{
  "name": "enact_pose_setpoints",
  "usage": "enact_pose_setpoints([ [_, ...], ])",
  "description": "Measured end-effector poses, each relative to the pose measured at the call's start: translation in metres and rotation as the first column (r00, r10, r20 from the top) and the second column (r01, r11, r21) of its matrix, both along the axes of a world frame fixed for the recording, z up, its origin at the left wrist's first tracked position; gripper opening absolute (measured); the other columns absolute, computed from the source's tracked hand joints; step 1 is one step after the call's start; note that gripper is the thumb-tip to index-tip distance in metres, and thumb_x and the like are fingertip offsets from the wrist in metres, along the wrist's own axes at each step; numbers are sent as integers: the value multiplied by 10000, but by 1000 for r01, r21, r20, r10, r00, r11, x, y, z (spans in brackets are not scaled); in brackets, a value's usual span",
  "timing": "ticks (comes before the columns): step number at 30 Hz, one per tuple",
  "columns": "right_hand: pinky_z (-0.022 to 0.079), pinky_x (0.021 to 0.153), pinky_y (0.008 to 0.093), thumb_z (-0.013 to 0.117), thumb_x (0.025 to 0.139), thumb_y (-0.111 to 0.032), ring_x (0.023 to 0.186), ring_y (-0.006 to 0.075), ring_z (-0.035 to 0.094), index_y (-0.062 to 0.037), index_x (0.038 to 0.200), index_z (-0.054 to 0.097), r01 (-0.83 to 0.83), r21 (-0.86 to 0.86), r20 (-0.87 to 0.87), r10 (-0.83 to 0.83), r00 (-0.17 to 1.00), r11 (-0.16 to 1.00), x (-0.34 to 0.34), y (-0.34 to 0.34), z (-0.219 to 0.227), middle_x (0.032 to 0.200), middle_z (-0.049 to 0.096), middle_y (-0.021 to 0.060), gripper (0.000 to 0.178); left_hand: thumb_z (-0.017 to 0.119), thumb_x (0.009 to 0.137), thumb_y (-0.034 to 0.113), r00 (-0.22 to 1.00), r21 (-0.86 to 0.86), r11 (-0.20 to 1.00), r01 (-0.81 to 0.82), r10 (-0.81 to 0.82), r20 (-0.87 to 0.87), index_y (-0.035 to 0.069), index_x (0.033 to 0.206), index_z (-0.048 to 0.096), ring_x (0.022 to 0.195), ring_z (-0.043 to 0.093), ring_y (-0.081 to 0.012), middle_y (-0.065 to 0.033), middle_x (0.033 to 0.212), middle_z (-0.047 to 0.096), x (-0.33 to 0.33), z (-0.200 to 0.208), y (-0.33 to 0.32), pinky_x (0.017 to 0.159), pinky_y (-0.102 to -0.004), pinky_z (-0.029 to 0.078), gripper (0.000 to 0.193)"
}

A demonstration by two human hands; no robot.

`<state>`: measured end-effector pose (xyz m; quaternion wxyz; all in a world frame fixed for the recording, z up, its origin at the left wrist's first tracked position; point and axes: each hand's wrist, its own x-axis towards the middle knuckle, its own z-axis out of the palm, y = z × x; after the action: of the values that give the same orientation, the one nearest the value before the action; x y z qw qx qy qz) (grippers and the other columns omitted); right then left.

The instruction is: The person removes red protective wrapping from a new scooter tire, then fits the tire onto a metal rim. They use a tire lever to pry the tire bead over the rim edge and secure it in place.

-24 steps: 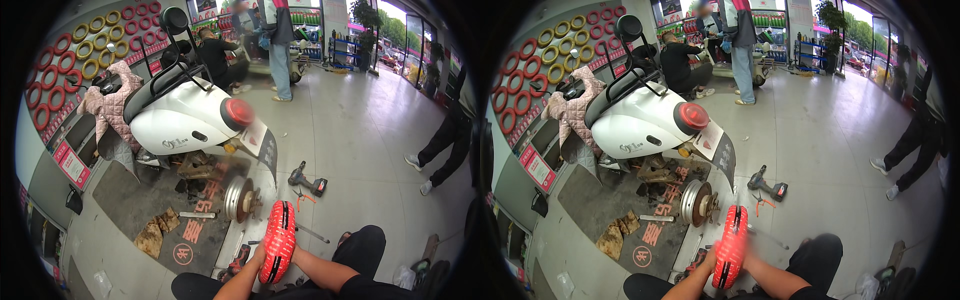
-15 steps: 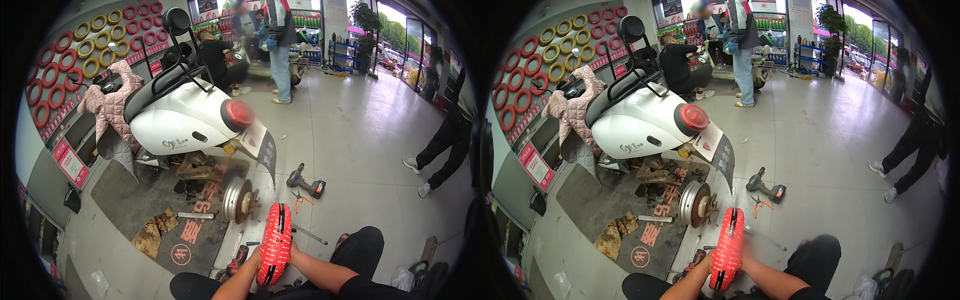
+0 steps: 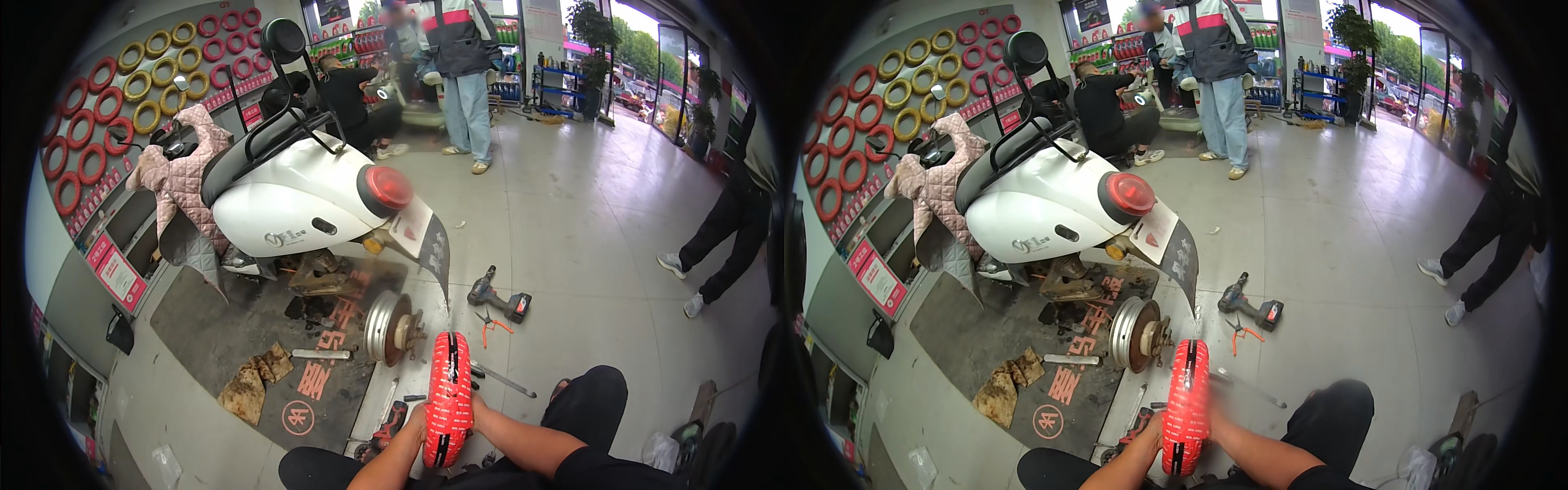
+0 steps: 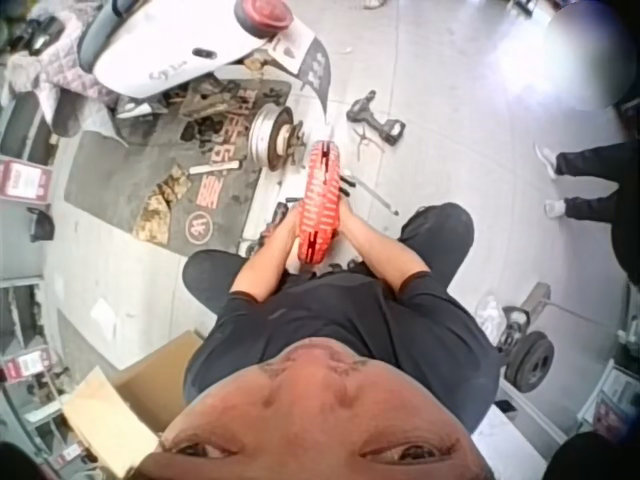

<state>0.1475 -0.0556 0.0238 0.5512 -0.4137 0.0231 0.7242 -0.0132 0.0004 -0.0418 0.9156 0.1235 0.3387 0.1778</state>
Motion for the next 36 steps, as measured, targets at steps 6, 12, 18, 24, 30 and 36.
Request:
enact_pose_setpoints([
  [6,637,891,495,467,1115,-318,956,290,760,-22,1179,676,-97,60,-17,98,995,993,3,-1,-12,1096,764,167,368,512,1048,58,995,61,994,-91,94,-40,-61,1220,650,888,781,-343,-230,1079,762,6,30,-6,805,-513,664,250],
  [12,643,881,490,484,1113,-292,944,269,763,-23,1168,677,-142,147,-53,152,987,979,1,-3,-31,1099,764,160,336,721,976,122,854,359,920,-157,309,-419,-40,1052,697,796,735,-208,-131,922,759,8,6,-3,689,-360,610,181],
  [18,638,922,502,494,1111,-272,994,302,767,22,1227,675,-127,258,200,76,977,958,7,11,-74,1146,757,206,364,742,942,25,874,728,677,113,281,-396,-31,1165,710,821,721,-157,-94,1002,771,-5,-22,10,725,-307,599,232],
  [24,639,915,502,537,1095,-277,981,303,769,18,1195,684,-75,261,46,65,997,962,23,23,-99,1126,762,206,345,617,1034,39,936,476,879,17,153,-316,-9,1246,702,877,754,-210,-112,1085,778,7,19,0,795,-377,642,234],
  [30,640,886,489,532,1095,-247,930,288,764,-6,1147,688,-74,209,-41,84,996,975,-5,24,-19,1088,766,176,292,722,981,84,981,235,967,-100,136,-142,-30,1224,704,897,739,-185,-119,1102,764,-12,21,0,820,-340,621,269],
  [36,577,936,375,575,1073,-225,1078,233,697,19,1268,609,67,125,399,-112,910,990,-36,14,121,1199,702,145,314,562,972,-18,820,530,819,-220,449,-355,-24,1052,732,767,693,-155,-78,932,759,-45,31,-1,698,-293,570,189],
])
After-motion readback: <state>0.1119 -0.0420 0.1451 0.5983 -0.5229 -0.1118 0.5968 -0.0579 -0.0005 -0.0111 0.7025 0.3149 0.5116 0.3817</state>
